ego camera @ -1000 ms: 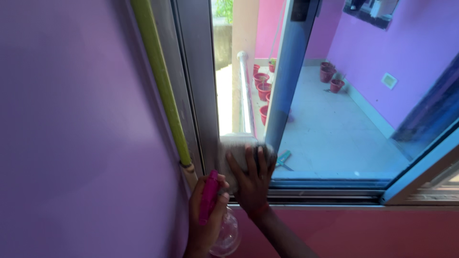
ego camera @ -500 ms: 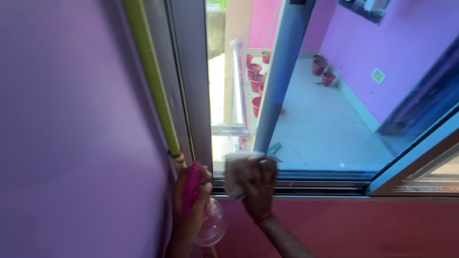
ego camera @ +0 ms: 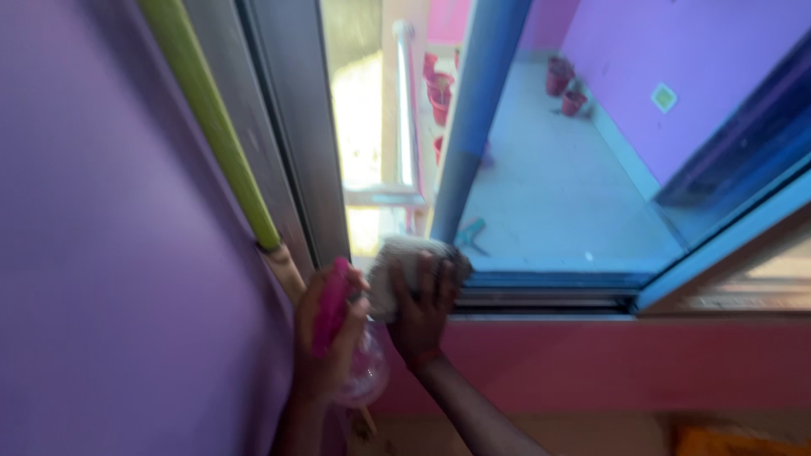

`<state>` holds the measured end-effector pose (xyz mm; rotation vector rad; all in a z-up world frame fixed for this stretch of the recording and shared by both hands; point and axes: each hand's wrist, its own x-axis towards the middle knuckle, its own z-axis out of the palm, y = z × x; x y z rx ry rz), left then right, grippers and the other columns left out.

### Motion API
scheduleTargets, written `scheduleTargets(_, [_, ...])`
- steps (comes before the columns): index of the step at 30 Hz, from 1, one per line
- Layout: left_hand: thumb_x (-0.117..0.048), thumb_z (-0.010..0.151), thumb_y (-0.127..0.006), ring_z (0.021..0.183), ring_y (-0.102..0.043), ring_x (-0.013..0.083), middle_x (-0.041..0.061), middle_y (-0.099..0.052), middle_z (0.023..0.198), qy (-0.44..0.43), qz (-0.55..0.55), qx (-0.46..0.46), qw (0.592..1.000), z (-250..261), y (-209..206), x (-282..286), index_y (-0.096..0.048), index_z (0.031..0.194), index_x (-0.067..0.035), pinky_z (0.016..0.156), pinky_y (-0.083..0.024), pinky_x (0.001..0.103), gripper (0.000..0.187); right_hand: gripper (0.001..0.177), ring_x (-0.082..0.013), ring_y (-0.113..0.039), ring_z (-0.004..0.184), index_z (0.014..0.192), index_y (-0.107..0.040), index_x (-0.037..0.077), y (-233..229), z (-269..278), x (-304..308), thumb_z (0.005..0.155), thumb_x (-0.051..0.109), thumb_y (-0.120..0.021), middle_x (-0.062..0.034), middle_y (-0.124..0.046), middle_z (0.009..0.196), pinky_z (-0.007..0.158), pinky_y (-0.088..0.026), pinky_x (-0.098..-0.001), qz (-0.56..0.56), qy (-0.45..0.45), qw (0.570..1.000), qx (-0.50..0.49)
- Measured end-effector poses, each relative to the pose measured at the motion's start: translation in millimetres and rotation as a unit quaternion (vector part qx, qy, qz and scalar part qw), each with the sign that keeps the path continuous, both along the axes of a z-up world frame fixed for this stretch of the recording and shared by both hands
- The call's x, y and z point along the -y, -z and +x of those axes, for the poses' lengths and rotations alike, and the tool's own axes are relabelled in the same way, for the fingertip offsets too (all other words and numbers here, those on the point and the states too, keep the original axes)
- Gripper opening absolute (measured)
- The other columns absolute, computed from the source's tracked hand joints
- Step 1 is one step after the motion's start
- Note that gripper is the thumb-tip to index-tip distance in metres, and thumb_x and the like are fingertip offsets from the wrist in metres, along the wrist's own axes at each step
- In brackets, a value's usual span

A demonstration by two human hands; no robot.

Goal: The person cleans a sliding glass window by spraying a liquid from a bottle onto the glass and wiping it with a cloth.

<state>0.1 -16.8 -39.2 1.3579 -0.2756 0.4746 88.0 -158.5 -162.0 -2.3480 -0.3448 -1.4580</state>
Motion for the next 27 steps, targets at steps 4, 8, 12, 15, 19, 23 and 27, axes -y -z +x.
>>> scheduleTargets(4, [0.003, 0.089, -0.064, 0.06, -0.054, 0.002, 0.003, -0.066, 0.102, 0.004, -0.004, -0.056, 0.998, -7.2, -0.8, 4.3, -0.059, 0.121, -0.004, 0.05, -0.047, 0.019, 0.034, 0.048, -0.0381, -0.025, 0.156, 0.147, -0.06, 0.034, -2.8, 1.5, 30.6, 0.101, 0.022, -0.065, -0.0105, -0.033, 0.167, 0.129, -0.019, -0.0637, -0.066, 0.013, 0.997, 0.037])
scheduleTargets(8, [0.004, 0.089, -0.062, 0.06, -0.053, 0.0017, 0.003, -0.064, 0.102, 0.008, -0.028, -0.038, 0.999, 1.1, 11.3, 12.5, -0.059, 0.121, -0.005, 0.048, -0.045, 0.018, 0.034, 0.051, -0.0402, -0.046, 0.139, 0.15, -0.05, 0.016, -12.2, 8.9, 80.0, 0.104, 0.031, -0.068, -0.0195, -0.045, 0.147, 0.123, -0.036, -0.0538, 0.477, -0.126, 0.868, -0.06])
scheduleTargets(12, [0.007, 0.09, -0.064, 0.057, -0.055, 0.0039, 0.005, -0.064, 0.096, -0.024, -0.041, -0.043, 0.998, 17.7, 18.1, 23.3, -0.061, 0.121, -0.004, 0.046, -0.045, 0.02, 0.033, 0.083, -0.0406, -0.015, 0.165, 0.17, -0.019, 0.011, -11.8, -1.0, 131.0, 0.106, 0.035, -0.065, -0.0197, -0.016, 0.176, 0.135, -0.016, -0.0545, 0.212, 0.133, 0.967, -0.036])
scheduleTargets(15, [0.006, 0.09, -0.061, 0.06, -0.056, 0.0028, 0.001, -0.062, 0.104, -0.023, -0.033, -0.019, 0.999, 16.2, 12.7, 31.6, -0.058, 0.121, -0.006, 0.048, -0.046, 0.019, 0.034, 0.088, -0.0411, -0.011, 0.167, 0.171, -0.013, 0.013, -7.2, 0.2, 127.2, 0.106, 0.04, -0.065, -0.0192, -0.012, 0.178, 0.137, -0.013, -0.0568, 0.233, 0.131, 0.963, -0.022])
scheduleTargets(19, [0.007, 0.091, -0.061, 0.06, -0.056, 0.0038, 0.002, -0.062, 0.102, -0.034, -0.028, -0.017, 0.999, 4.6, 2.2, 40.8, -0.058, 0.12, -0.005, 0.05, -0.047, 0.019, 0.031, 0.092, -0.0485, -0.004, 0.164, 0.17, -0.011, 0.01, -2.1, 2.6, 66.7, 0.103, 0.042, -0.064, -0.0227, -0.005, 0.177, 0.133, -0.006, -0.0642, 0.275, 0.107, 0.954, -0.047])
scheduleTargets(23, [0.007, 0.088, -0.061, 0.056, -0.053, 0.0035, 0.002, -0.062, 0.101, -0.051, -0.014, -0.08, 0.995, -1.8, 9.1, 52.4, -0.057, 0.117, -0.005, 0.044, -0.044, 0.019, 0.032, 0.09, -0.0494, -0.004, 0.164, 0.17, -0.014, 0.015, 6.2, -11.6, 44.8, 0.1, 0.045, -0.062, -0.0214, -0.005, 0.177, 0.134, -0.008, -0.0625, 0.202, 0.088, 0.973, -0.071])
scheduleTargets(27, [0.006, 0.088, -0.063, 0.056, -0.053, 0.0029, 0.002, -0.062, 0.102, -0.03, -0.002, -0.089, 0.996, 8.7, 22.1, 72.5, -0.056, 0.117, -0.005, 0.044, -0.043, 0.019, 0.032, 0.092, -0.0482, -0.008, 0.162, 0.168, -0.013, 0.009, 4.2, -10.0, 92.7, 0.101, 0.048, -0.061, -0.0222, -0.008, 0.175, 0.133, -0.01, -0.0607, 0.186, 0.029, 0.981, -0.048])
